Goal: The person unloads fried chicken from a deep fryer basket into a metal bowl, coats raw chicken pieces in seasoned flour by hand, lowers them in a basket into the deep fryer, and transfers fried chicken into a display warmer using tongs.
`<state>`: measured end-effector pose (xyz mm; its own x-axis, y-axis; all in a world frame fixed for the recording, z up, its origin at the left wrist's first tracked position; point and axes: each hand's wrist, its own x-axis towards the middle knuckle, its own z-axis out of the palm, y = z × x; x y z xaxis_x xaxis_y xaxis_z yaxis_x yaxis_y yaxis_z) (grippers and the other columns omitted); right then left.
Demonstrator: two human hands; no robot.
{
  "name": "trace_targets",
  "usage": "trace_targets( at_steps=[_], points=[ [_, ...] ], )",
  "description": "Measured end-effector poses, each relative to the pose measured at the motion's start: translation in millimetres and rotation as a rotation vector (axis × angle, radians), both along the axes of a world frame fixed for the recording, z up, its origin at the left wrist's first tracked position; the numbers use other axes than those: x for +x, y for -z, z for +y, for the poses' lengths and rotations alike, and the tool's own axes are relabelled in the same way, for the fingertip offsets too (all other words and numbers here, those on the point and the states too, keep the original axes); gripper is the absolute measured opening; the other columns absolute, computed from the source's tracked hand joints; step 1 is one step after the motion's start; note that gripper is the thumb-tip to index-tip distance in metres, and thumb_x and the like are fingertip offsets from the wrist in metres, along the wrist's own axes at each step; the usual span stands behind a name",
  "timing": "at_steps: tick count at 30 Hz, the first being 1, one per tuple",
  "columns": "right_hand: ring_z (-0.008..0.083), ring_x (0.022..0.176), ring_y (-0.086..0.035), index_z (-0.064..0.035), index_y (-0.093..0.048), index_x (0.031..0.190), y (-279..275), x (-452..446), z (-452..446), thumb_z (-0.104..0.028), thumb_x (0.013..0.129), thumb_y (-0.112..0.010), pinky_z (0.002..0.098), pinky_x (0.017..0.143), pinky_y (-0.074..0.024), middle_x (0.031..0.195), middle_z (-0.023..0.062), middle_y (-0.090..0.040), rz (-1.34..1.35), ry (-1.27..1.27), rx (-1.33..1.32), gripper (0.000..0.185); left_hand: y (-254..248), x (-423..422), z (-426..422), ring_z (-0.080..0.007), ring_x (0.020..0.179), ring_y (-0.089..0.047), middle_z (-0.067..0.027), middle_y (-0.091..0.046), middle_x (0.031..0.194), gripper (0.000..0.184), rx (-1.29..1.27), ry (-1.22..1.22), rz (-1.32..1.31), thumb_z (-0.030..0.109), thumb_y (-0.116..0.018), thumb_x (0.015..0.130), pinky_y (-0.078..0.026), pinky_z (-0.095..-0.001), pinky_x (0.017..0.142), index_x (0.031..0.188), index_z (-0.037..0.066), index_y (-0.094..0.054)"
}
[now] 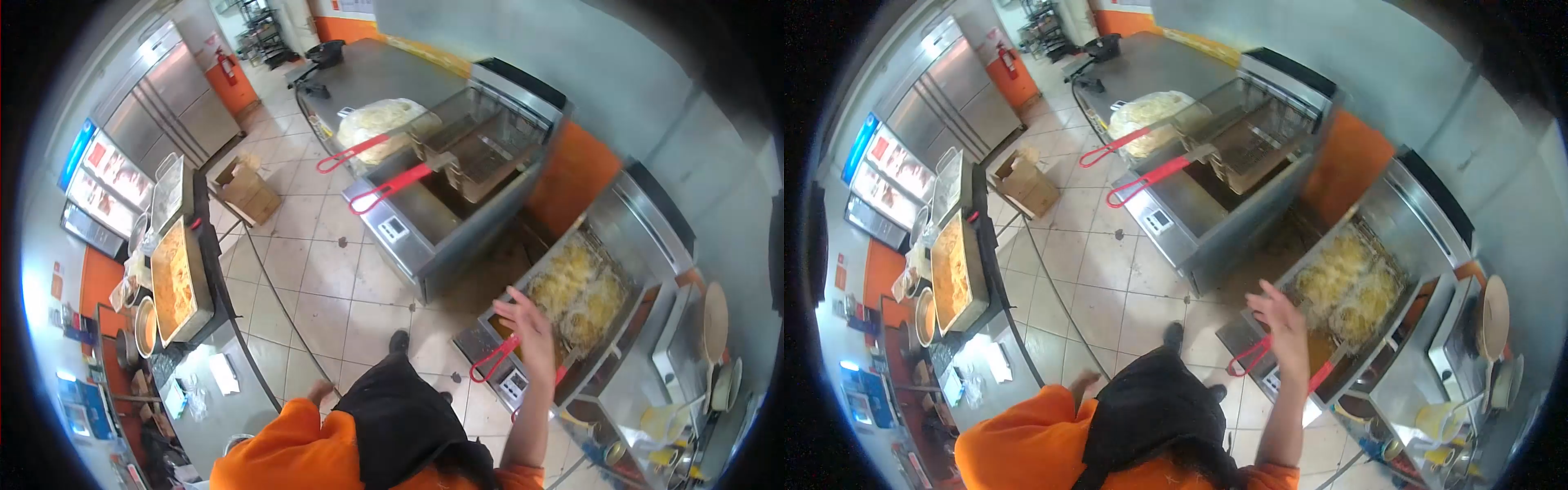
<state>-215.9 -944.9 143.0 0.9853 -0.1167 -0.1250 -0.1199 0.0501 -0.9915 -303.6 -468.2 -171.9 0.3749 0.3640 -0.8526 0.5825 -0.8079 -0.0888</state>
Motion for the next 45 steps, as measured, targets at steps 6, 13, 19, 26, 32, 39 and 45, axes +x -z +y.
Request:
trace_targets(
  at_steps=[6, 13, 19, 26, 32, 39, 45],
  points=[
    [0.0188, 0.095, -0.055, -0.0013, -0.043, 0.123, 26, 110, 121, -0.022, 0.089, -0.047, 0.0283, 0.079, -0.0432, 0.111, 0.014, -0.054, 0.046, 0.114, 0.328, 0.04, -4, -19, 27, -0.0292, 0.079, -0.061, -0.0142, -0.059, 0.096, 0.038, -0.197, -0.575, -0.052, 0.03, -0.051, 0.082, -0.051, -0.0406, 0.06, 0.106, 0.0, -0.054],
    [0.0212, 0.103, -0.046, 0.0011, -0.031, 0.128, -46, 139, 250, -0.016, 0.09, -0.039, 0.0338, 0.087, -0.0363, 0.112, 0.0127, -0.047, -0.263, 0.105, 0.034, 0.043, 62, 97, 109, -0.0225, 0.054, -0.056, -0.0128, -0.057, 0.068, 0.035, -0.328, -0.385, -0.04, 0.035, -0.054, 0.08, -0.048, -0.0374, 0.044, 0.087, 0.001, -0.058],
    [0.0264, 0.117, -0.038, -0.0012, -0.021, 0.133, 5, 249, 312, -0.025, 0.089, -0.044, 0.038, 0.095, -0.033, 0.129, 0.017, -0.035, 0.077, 0.413, 0.372, 0.054, 41, 312, 158, -0.0195, 0.059, -0.056, -0.0116, -0.059, 0.079, 0.036, -0.421, -0.18, -0.272, 0.033, -0.051, 0.08, -0.047, -0.0321, 0.051, 0.097, 0.001, -0.055],
    [0.0107, 0.051, -0.044, -0.0145, -0.04, 0.115, 18, 366, 276, -0.03, 0.089, -0.046, 0.0271, 0.046, -0.0374, 0.065, -0.0003, -0.043, 0.095, 0.505, 0.921, 0.031, -32, 463, 144, -0.022, 0.069, -0.059, -0.0107, -0.056, 0.088, 0.036, -0.603, -0.132, -0.43, 0.03, -0.052, 0.082, -0.047, -0.0328, 0.055, 0.106, 0.003, -0.051],
    [0.0066, 0.041, -0.031, -0.0131, -0.04, 0.11, -8, 360, 294, -0.027, 0.086, -0.053, 0.0228, 0.035, -0.0261, 0.056, -0.0036, -0.031, 0.065, 0.601, 0.76, 0.03, -16, 473, 177, -0.021, 0.064, -0.058, -0.01, -0.056, 0.086, 0.036, -0.614, -0.225, -0.395, 0.03, -0.052, 0.082, -0.045, -0.0315, 0.049, 0.106, 0.003, -0.051],
    [0.0082, 0.039, -0.032, -0.0102, -0.037, 0.114, 45, 337, 309, -0.021, 0.086, -0.052, 0.0252, 0.034, -0.0295, 0.056, -0.0009, -0.034, 0.059, 0.548, 0.698, 0.033, 24, 400, 258, -0.0222, 0.058, -0.053, -0.0098, -0.057, 0.09, 0.035, -0.197, -0.341, 0.204, 0.033, -0.045, 0.086, -0.046, -0.0374, 0.052, 0.105, 0.004, -0.05],
    [0.0083, 0.039, -0.032, -0.0106, -0.037, 0.113, 76, 342, 305, -0.019, 0.085, -0.054, 0.0253, 0.034, -0.0294, 0.056, -0.001, -0.033, 0.096, 0.577, 0.785, 0.034, 1, 400, 247, -0.0246, 0.068, -0.055, -0.0135, -0.056, 0.097, 0.042, -0.351, -0.283, 0.173, 0.035, -0.045, 0.086, -0.046, -0.0409, 0.059, 0.111, 0.002, -0.045]
  ],
)
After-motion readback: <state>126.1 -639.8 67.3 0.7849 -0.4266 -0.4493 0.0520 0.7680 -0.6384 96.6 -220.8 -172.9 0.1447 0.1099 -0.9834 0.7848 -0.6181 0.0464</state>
